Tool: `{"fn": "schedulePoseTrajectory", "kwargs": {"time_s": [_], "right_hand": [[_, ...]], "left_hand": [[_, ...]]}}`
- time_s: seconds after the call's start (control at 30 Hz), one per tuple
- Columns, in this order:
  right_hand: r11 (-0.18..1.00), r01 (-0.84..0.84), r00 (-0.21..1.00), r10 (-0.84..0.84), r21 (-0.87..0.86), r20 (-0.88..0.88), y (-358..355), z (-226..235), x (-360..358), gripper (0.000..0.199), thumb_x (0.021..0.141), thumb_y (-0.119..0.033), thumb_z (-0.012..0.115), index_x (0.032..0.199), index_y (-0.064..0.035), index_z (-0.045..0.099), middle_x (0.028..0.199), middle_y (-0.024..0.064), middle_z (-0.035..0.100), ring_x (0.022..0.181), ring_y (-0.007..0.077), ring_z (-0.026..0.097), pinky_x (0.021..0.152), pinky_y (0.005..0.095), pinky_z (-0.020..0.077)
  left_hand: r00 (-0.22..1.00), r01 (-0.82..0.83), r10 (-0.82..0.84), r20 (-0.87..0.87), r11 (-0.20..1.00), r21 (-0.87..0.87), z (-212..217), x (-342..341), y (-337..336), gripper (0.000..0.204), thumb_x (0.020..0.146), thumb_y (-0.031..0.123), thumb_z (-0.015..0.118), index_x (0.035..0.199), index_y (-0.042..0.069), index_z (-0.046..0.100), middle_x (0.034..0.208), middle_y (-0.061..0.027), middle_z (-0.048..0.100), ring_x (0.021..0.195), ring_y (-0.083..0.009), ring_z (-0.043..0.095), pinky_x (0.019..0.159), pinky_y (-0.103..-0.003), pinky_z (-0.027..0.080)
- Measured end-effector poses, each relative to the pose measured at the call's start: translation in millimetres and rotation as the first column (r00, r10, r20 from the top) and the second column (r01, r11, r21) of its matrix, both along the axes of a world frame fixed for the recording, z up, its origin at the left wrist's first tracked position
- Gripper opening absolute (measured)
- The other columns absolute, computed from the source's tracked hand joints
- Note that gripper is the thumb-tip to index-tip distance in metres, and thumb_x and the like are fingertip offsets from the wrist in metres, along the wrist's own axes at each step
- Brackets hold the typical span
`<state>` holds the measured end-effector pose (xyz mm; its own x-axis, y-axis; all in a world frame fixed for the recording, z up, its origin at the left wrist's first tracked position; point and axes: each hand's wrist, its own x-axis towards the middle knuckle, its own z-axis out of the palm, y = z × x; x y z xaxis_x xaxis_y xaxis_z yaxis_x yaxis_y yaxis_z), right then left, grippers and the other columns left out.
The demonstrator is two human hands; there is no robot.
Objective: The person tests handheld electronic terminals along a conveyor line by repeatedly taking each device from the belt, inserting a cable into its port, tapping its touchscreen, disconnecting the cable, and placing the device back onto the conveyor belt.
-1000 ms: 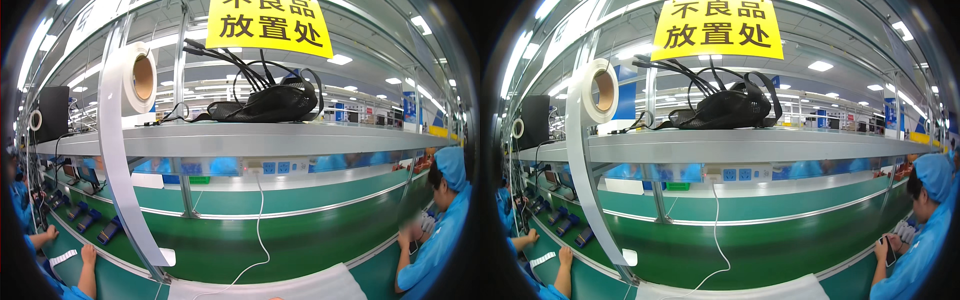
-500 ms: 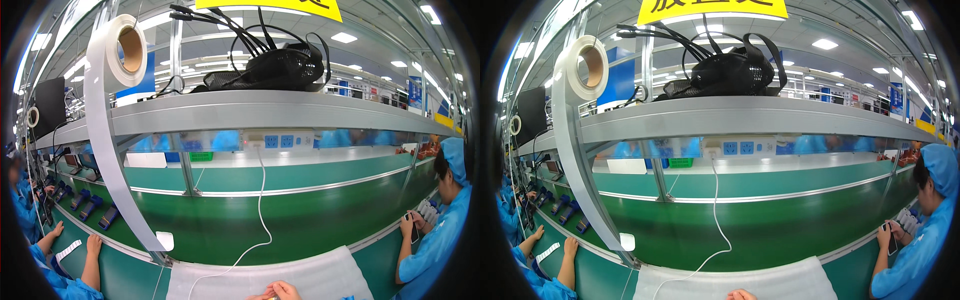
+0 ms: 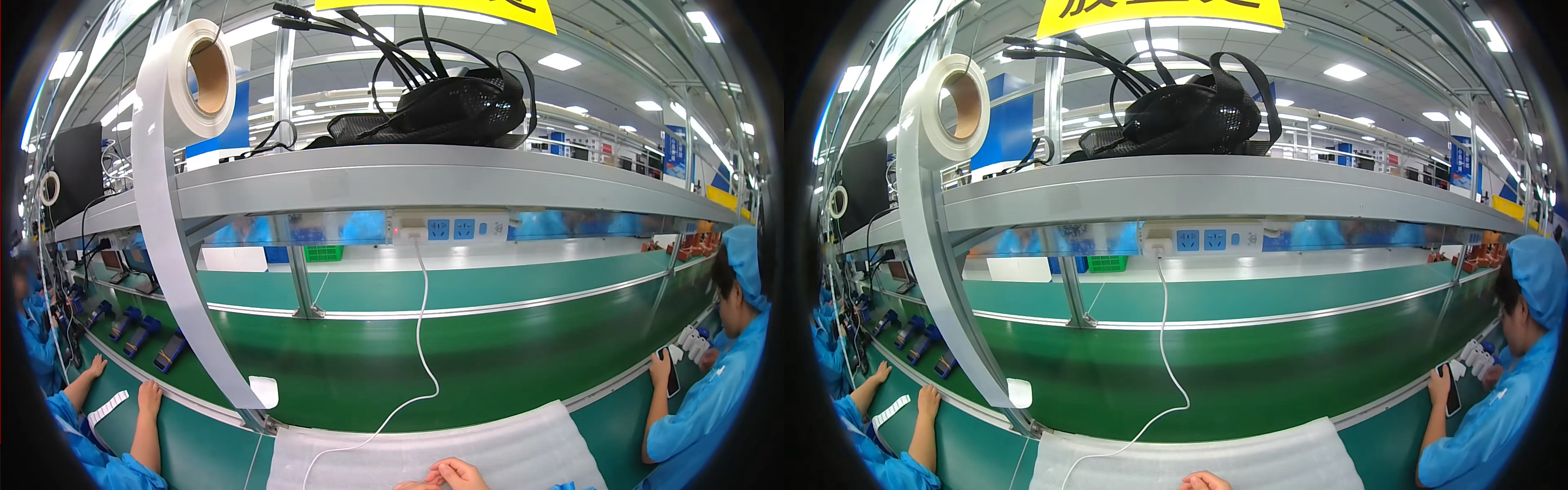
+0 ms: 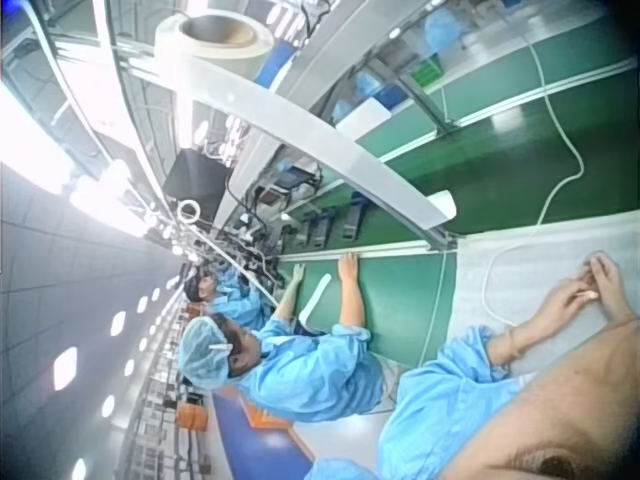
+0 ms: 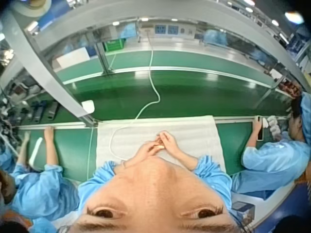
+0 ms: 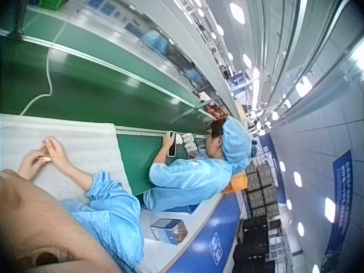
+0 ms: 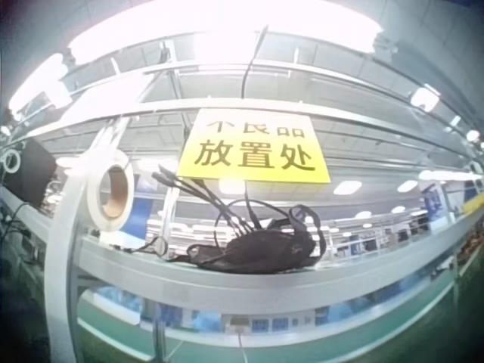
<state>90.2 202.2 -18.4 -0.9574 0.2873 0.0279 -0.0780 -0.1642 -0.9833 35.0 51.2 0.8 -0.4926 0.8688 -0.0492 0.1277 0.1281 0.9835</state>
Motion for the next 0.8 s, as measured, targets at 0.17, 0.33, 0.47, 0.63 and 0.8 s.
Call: {"fn": "schedulePoseTrajectory", "kwargs": {"time_s": [0.17, 0.33, 0.47, 0.63, 0.8], "right_hand": [[0.999, 0.006, 1.0, -0.006, 0.032, 0.007, -1, 0, 1, 0.025, 0.094, -0.028, 0.046, 0.094, -0.0042, 0.055, 0.08, 0.0029, 0.059, 0.072, 0.0091, 0.055, 0.065, 0.0226, 0.046], [0.998, -0.009, 0.999, 0.011, 0.061, -0.031, -1, -7, 0, 0.025, 0.094, -0.027, 0.046, 0.093, -0.0044, 0.055, 0.082, 0.003, 0.059, 0.074, 0.0092, 0.055, 0.066, 0.0227, 0.0462], [0.999, 0.013, 1.0, -0.012, 0.048, -0.023, -2, -6, 0, 0.024, 0.094, -0.027, 0.046, 0.093, -0.0045, 0.055, 0.081, 0.0027, 0.059, 0.073, 0.0084, 0.055, 0.064, 0.0218, 0.046], [0.999, 0.006, 1.0, -0.006, 0.043, -0.006, -2, -5, 0, 0.024, 0.094, -0.027, 0.046, 0.094, -0.0043, 0.055, 0.079, 0.0025, 0.059, 0.071, 0.0076, 0.055, 0.062, 0.0212, 0.0457], [0.999, -0.007, 1.0, 0.008, 0.037, -0.01, -2, -3, -1, 0.024, 0.094, -0.026, 0.046, 0.094, -0.0037, 0.055, 0.079, 0.003, 0.06, 0.071, 0.0081, 0.055, 0.063, 0.0217, 0.0461]], "left_hand": [[0.994, -0.102, 0.099, 0.037, 0.993, 0.066, -8, 4, -1, 0.024, 0.087, 0.006, 0.056, 0.11, -0.001, 0.053, 0.124, -0.0111, 0.051, 0.116, -0.0191, 0.045, 0.096, -0.031, 0.037], [0.958, -0.143, 0.127, 0.257, 0.989, 0.043, -15, 3, -1, 0.021, 0.089, 0.011, 0.055, 0.108, 0.001, 0.055, 0.122, -0.0086, 0.053, 0.097, -0.0155, 0.053, 0.08, -0.028, 0.045], [0.99, -0.139, 0.134, 0.053, 0.985, 0.107, -8, 8, -1, 0.023, 0.09, 0.016, 0.054, 0.109, 0.003, 0.057, 0.11, -0.0073, 0.058, 0.08, -0.0125, 0.053, 0.065, -0.026, 0.045], [0.992, -0.12, 0.122, -0.031, 0.99, 0.068, 4, 8, 0, 0.022, 0.09, 0.016, 0.053, 0.107, 0.005, 0.061, 0.096, -0.0091, 0.062, 0.07, -0.0152, 0.055, 0.061, -0.027, 0.045], [0.98, -0.105, 0.118, -0.161, 0.991, 0.087, -4, 6, 0, 0.02, 0.089, 0.014, 0.053, 0.104, 0.004, 0.062, 0.103, -0.0123, 0.063, 0.068, -0.0189, 0.055, 0.059, -0.029, 0.046]]}}
